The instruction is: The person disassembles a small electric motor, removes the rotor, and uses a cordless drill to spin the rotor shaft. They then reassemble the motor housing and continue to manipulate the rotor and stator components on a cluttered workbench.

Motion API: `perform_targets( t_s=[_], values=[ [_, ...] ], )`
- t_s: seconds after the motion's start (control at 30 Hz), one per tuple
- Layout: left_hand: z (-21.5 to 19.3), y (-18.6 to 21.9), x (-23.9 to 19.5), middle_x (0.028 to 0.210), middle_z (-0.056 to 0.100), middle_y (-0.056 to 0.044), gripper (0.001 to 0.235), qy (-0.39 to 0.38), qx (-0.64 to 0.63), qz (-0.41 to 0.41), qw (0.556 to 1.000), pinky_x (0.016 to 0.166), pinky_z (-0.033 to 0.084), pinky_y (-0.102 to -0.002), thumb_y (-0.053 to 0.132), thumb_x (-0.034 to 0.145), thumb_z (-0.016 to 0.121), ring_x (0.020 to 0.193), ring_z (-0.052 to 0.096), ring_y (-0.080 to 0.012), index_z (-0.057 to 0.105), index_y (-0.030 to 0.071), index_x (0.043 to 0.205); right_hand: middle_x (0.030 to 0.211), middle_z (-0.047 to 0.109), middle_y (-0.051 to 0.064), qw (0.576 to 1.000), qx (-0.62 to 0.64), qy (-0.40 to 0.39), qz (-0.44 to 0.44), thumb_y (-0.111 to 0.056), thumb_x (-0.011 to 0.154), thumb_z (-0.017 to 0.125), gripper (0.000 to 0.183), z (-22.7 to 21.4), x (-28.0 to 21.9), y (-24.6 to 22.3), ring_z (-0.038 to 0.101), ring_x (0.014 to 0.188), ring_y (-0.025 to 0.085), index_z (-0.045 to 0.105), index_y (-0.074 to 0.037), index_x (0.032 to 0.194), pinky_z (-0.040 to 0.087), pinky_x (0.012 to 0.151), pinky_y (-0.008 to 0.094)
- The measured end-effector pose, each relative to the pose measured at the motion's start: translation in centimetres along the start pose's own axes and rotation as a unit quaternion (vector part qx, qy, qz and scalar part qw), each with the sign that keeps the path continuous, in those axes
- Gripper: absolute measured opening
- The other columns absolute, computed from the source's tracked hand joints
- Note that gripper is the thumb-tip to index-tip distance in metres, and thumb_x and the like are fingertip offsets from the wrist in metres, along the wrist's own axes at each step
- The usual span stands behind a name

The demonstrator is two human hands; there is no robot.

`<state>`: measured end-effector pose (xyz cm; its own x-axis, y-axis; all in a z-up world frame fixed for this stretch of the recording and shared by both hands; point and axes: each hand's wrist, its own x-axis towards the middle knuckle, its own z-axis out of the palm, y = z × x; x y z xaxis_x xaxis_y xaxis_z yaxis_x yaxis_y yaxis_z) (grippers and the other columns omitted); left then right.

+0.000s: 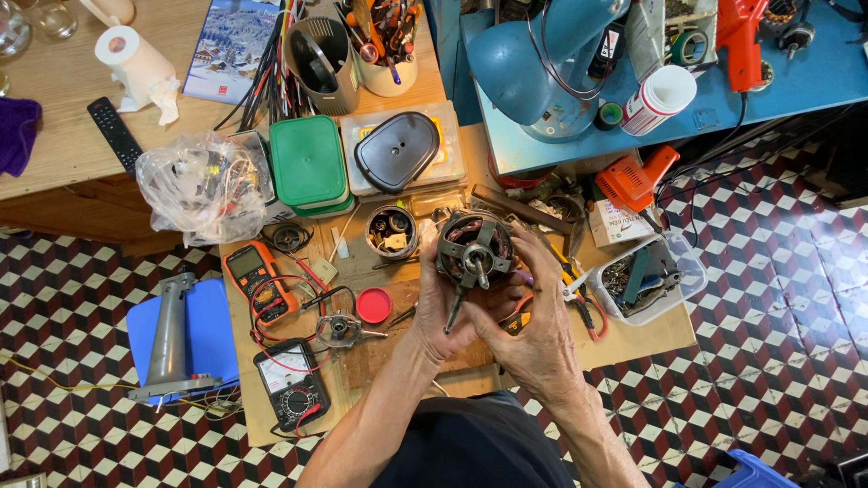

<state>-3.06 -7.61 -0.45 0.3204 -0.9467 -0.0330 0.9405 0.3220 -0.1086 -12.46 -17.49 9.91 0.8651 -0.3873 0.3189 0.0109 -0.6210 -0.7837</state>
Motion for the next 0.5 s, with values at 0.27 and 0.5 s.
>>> perform_targets(
  t_s=[0.27, 0.5],
  values=[
    [0.8, 0.27, 0.05, 0.131, 0.063, -0.031, 0.109, 0.046, 0.012, 0.01, 0.999, 0.105, 0.056, -0.048, 0.086, 0.087, 0.048, 0.114, 0.069, -0.0392, 0.053, -0.009, 0.14, 0.159, 0.04, 0.02, 0.999, 0.016, 0.013, 0.033, -0.013, 0.08, 0.085, 0.09, 0.0, -0.71, 0.0, 0.044, 0.148, 0.034, 0.032, -0.005, 0.152, 0.041, 0.118, 0.044],
    [0.84, 0.4, -0.04, 0.13, 0.065, -0.03, 0.107, 0.034, 0.013, 0.031, 0.999, 0.105, 0.055, -0.05, 0.085, 0.088, 0.048, 0.118, 0.067, -0.0393, 0.054, -0.007, 0.141, 0.159, 0.039, 0.021, 0.999, -0.005, 0.017, 0.033, -0.015, 0.081, 0.086, 0.087, 0.15, -0.86, 0.17, 0.043, 0.148, 0.036, 0.034, -0.005, 0.15, 0.041, 0.117, 0.045]
  ],
)
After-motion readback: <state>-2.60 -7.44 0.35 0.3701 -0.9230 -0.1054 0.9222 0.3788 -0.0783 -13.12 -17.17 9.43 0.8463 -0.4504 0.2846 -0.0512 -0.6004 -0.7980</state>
